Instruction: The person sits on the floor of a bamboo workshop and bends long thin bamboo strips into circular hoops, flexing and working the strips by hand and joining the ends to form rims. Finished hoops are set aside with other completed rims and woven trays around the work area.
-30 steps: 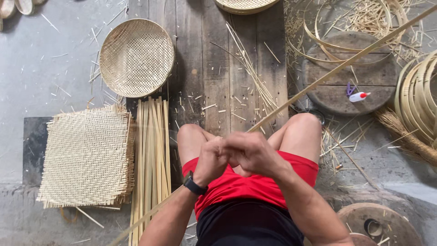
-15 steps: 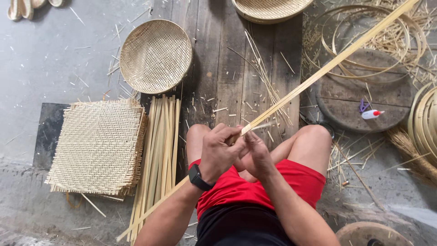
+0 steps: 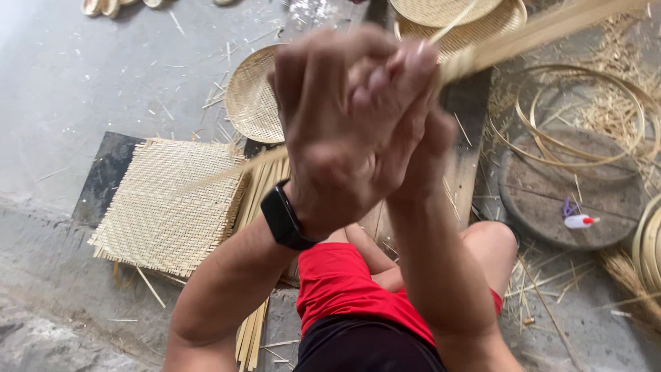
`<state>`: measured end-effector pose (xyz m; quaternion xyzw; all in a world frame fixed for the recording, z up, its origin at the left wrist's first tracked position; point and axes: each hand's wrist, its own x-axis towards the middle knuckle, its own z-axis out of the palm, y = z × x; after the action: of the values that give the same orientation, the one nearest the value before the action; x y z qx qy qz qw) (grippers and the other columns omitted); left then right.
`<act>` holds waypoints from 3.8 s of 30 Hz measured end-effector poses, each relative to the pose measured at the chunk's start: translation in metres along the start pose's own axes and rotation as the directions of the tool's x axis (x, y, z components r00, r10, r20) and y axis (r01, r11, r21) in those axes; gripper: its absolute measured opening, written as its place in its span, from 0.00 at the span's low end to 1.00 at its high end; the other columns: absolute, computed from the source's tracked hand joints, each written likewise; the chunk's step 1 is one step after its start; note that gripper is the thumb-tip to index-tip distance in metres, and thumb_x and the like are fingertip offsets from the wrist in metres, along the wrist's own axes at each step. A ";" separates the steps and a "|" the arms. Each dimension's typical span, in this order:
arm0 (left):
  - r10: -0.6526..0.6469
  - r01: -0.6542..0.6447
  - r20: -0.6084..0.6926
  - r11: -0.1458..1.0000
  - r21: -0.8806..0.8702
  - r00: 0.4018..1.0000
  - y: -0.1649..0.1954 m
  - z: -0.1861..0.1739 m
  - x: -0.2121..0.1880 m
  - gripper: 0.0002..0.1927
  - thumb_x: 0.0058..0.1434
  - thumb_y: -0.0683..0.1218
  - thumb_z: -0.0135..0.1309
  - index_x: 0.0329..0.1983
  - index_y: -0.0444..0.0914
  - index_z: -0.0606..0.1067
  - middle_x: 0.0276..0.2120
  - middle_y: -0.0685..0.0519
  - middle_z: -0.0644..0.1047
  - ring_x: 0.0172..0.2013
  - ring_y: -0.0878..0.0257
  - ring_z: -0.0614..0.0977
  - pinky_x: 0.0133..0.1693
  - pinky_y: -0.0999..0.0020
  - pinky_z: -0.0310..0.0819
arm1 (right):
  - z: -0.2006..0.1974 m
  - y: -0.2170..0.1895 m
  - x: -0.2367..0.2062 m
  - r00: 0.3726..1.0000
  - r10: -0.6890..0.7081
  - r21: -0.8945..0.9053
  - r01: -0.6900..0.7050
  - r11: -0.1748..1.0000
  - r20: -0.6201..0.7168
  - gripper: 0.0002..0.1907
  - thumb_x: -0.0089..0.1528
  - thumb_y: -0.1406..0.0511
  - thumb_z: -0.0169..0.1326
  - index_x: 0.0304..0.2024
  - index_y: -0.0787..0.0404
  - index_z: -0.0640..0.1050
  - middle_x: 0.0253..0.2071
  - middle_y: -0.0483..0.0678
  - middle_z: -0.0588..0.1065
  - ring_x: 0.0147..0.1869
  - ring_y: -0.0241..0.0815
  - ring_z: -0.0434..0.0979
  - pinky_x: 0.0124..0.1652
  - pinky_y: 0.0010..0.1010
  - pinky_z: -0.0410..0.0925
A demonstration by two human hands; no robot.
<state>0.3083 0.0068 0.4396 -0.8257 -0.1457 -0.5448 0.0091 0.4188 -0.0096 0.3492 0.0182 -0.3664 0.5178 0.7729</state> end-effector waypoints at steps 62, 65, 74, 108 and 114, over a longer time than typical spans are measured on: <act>-0.327 0.508 0.496 0.811 -0.290 0.805 0.008 0.064 -0.201 0.08 0.64 0.35 0.56 0.45 0.32 0.76 0.39 0.44 0.79 0.44 0.49 0.81 0.47 0.59 0.77 | -0.078 -0.007 -0.190 0.641 0.258 -0.446 -0.718 0.534 -0.723 0.15 0.68 0.66 0.47 0.26 0.63 0.75 0.19 0.38 0.66 0.21 0.28 0.61 0.23 0.23 0.56; -0.284 0.483 0.508 0.816 -0.317 0.813 0.006 0.071 -0.202 0.08 0.63 0.36 0.57 0.45 0.33 0.76 0.39 0.44 0.79 0.43 0.49 0.81 0.46 0.58 0.76 | -0.062 -0.025 -0.200 0.710 0.290 -0.532 -0.685 0.498 -0.642 0.20 0.69 0.67 0.47 0.20 0.62 0.68 0.18 0.39 0.64 0.22 0.28 0.59 0.23 0.23 0.55; -0.376 0.620 0.565 0.711 -0.332 0.734 0.000 0.074 -0.193 0.07 0.64 0.38 0.59 0.44 0.33 0.77 0.36 0.47 0.79 0.37 0.53 0.82 0.39 0.63 0.78 | -0.036 -0.056 -0.231 0.747 0.568 -0.694 -0.611 0.381 -0.346 0.15 0.68 0.68 0.47 0.26 0.64 0.73 0.21 0.40 0.69 0.26 0.30 0.66 0.27 0.25 0.63; -0.488 0.927 0.836 0.370 -0.061 0.250 0.013 0.040 -0.206 0.05 0.65 0.40 0.57 0.39 0.32 0.80 0.26 0.51 0.81 0.27 0.65 0.79 0.29 0.72 0.73 | -0.202 -0.123 -0.217 0.425 -0.230 -0.357 -0.247 0.901 -0.875 0.16 0.72 0.53 0.50 0.41 0.58 0.76 0.18 0.39 0.62 0.23 0.34 0.63 0.22 0.24 0.57; -0.426 0.894 0.867 0.445 -0.047 0.258 -0.001 0.024 -0.235 0.07 0.63 0.41 0.57 0.39 0.33 0.83 0.25 0.52 0.81 0.26 0.67 0.80 0.29 0.72 0.74 | -0.198 -0.207 -0.206 0.332 -0.244 -0.272 -0.041 0.961 -0.911 0.26 0.70 0.48 0.41 0.49 0.63 0.75 0.30 0.49 0.78 0.32 0.40 0.80 0.25 0.24 0.65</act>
<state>0.2437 -0.0423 0.2173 -0.7763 -0.3262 -0.1058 -0.5289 0.6549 -0.1870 0.1566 -0.3555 0.0852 0.3341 0.8687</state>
